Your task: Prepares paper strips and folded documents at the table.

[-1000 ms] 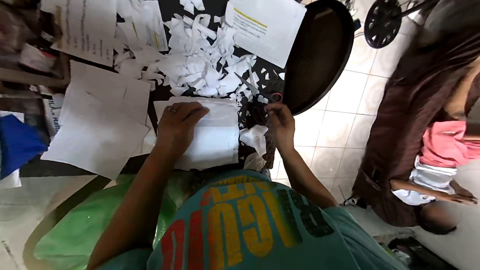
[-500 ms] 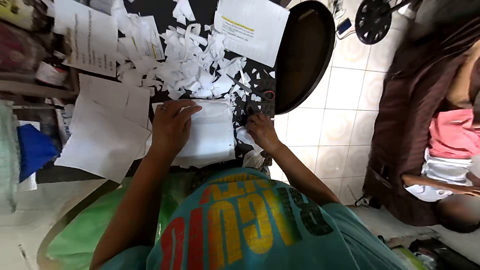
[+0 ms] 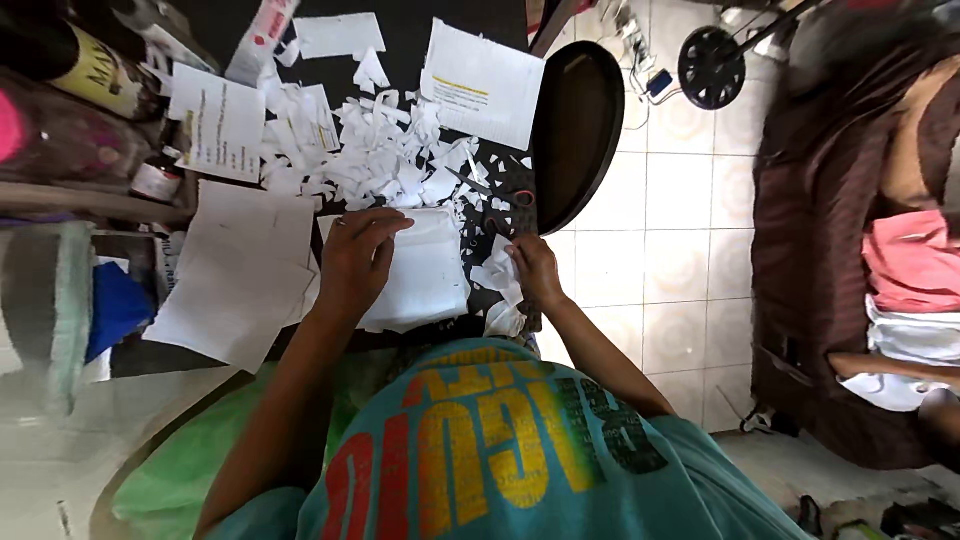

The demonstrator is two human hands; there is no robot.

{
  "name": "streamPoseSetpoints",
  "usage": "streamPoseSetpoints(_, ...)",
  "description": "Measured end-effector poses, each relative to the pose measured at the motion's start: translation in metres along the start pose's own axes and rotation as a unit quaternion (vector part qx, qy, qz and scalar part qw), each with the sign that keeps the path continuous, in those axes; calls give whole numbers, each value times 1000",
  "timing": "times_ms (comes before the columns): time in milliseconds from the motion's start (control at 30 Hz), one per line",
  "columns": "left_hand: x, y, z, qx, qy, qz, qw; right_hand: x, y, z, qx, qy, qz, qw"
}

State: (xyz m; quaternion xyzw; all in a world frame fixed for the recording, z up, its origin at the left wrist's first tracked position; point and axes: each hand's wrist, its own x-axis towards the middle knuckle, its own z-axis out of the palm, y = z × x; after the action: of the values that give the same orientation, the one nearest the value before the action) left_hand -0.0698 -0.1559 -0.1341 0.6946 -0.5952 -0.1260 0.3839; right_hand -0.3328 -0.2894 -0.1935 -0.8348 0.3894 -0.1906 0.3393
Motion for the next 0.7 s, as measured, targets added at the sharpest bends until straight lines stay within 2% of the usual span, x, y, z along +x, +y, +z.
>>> streamPoseSetpoints(133, -9, -1, -7, 7, 11, -19, 1000, -7, 4, 11, -29, 4, 14, 999)
streamPoseSetpoints(233, -16, -4, -10, 8, 27, -26, 999, -11, 16, 24, -83, 16, -28, 996)
streamPoseSetpoints(333, -21, -4, -11, 3, 30, -40, 999, -13, 23, 27, -85, 41, -47, 994)
streamPoseSetpoints(433, -23, -4, -10, -9, 29, -43, 999, -12, 15, 20, -15, 49, -14, 999)
streamPoseSetpoints(600, -20, 2, -3, -34, 38, -28, 998, -7, -18, -6, 189, 7, 143, 972)
streamPoseSetpoints(700, -16, 11, 4, -50, 28, -37, 998, -5, -29, -16, 223, 13, 139, 965)
